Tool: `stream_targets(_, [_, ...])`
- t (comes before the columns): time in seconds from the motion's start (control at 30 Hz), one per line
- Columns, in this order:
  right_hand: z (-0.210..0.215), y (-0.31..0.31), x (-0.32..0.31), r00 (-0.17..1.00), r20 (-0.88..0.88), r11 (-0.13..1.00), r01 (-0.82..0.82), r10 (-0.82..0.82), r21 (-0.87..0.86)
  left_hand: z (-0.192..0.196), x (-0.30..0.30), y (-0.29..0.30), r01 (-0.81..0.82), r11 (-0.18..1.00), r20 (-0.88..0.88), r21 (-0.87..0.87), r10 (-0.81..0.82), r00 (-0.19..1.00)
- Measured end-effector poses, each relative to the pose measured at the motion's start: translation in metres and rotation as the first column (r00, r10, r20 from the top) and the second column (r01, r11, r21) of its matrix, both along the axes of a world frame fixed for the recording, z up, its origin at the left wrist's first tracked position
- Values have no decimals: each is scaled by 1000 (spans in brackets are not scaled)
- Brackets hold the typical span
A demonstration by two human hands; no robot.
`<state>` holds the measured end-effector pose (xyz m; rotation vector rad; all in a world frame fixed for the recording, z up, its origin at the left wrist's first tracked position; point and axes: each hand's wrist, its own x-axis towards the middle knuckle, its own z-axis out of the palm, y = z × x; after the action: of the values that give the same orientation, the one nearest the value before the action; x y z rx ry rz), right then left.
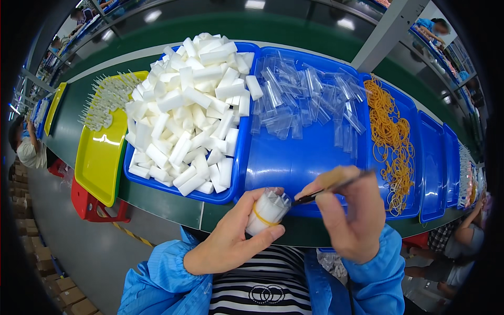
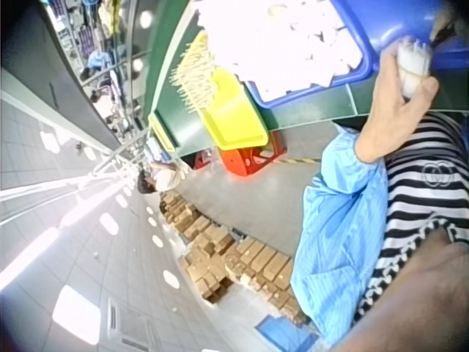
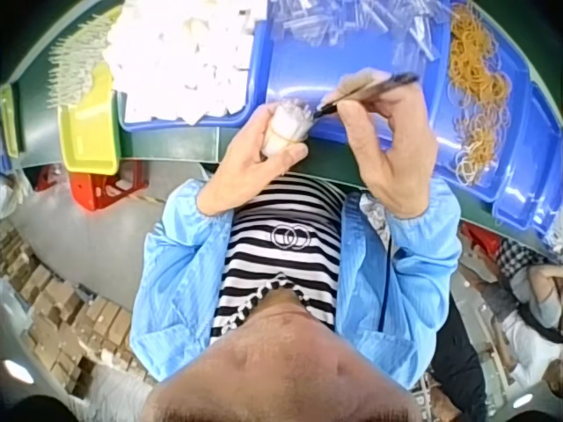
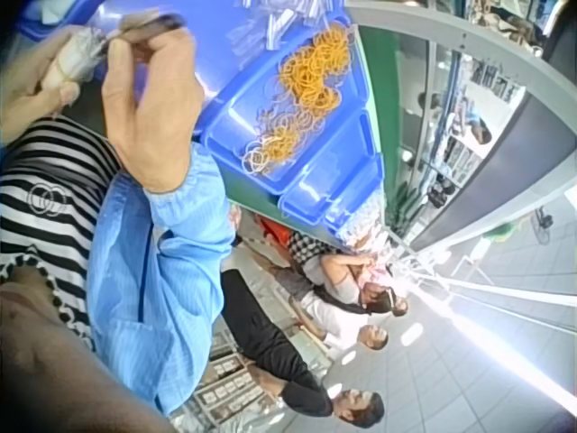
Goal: The person assembles small white cylindrical objects by inserting them into clear plastic tubes and securing them with rubber bands. The person uses a metal tool to adjust the components within the tubes. The assembled units are placed into a yellow tray.
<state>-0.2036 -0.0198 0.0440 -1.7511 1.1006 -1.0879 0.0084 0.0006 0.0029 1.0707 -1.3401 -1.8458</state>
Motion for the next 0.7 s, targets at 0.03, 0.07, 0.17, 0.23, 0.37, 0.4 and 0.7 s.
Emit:
stream_targets(0.03, [9,-2,-1,984,-177,991,-56,33,-124,1,1,0,-3,1000,14,2,3,1000])
stream_targets(0.07, [14,-2,-2,936,-351,964,-127,38,-235,2,1,-1,-1,1000,27,2,1,1000])
stream_targets(0.17, [-2,-1,2,993,104,999,48,-50,26,3,1,-1,4,1000,29,16,-5,1000])
stream_targets(0.23, [-3,-5,0,951,297,981,28,-85,190,3,1,-1,9,1000,22,22,-10,1000])
stream_targets(0.37, [-2,-11,-1,912,398,929,-61,-96,364,-5,-1,0,11,998,18,-68,-10,1000])
stream_targets(0.4, [-3,-12,-1,909,406,919,-76,-96,386,-8,-1,1,8,994,20,-113,-6,1000])
stream_targets(0.7, [-5,0,2,921,357,988,149,-152,36,5,-5,3,-102,994,-133,33,105,985])
